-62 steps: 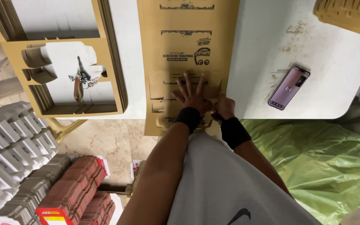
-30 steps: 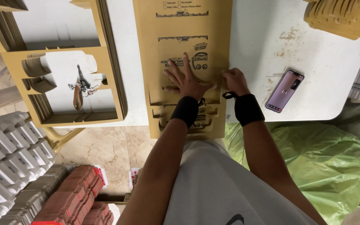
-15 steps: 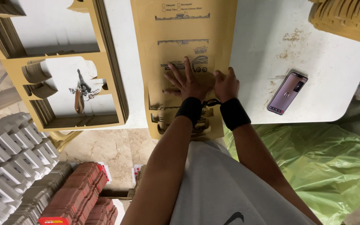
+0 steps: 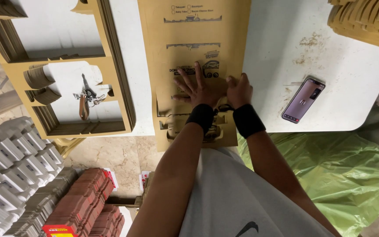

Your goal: A person is manually punching out pre-cut shapes from cardboard sheets on a white table in a factory setting.

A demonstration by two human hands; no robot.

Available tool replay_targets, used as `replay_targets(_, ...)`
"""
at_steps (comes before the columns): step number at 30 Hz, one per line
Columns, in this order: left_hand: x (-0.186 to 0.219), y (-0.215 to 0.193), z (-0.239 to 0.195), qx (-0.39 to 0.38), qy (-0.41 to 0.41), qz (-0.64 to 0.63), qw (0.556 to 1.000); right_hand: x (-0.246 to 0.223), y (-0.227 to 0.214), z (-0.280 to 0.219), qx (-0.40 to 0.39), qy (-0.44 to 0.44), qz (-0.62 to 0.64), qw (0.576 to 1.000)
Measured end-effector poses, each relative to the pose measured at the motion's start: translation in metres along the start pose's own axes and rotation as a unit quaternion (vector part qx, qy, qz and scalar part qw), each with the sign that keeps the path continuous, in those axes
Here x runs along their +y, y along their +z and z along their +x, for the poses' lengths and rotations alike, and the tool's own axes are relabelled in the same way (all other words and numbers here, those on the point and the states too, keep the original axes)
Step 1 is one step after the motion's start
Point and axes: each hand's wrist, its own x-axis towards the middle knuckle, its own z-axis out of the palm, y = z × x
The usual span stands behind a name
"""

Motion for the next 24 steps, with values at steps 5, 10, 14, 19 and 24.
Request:
replay_targets(5,-0.005,0.005,0.005,-0.006,-0.001,0.014,1.0,-0.011,-0.003,-0.012,0.001,0.014,-0.006,1.0)
replay_targets(10,0.0,0.001,0.0,-0.01,0.004,0.007,1.0,0.005,-0.01,0.009,-0.037,0.008,-0.04,0.998)
replay_targets(14,-0.003,0.014,0.009,0.003,-0.013,0.023,1.0,0.006,-0.001,0.015,-0.023,0.007,-0.075,0.997)
replay_targets(19,0.001,0.02,0.009,0.034,-0.009,0.067,0.997,-0.019,-0.001,-0.011,0.019,0.009,-0.044,0.999)
replay_targets(24,0.018,-0.016,-0.013,-0.027,-0.026,0.04,0.999,-0.031,-0.019,-0.026,-0.013,0.046,0.031,0.998)
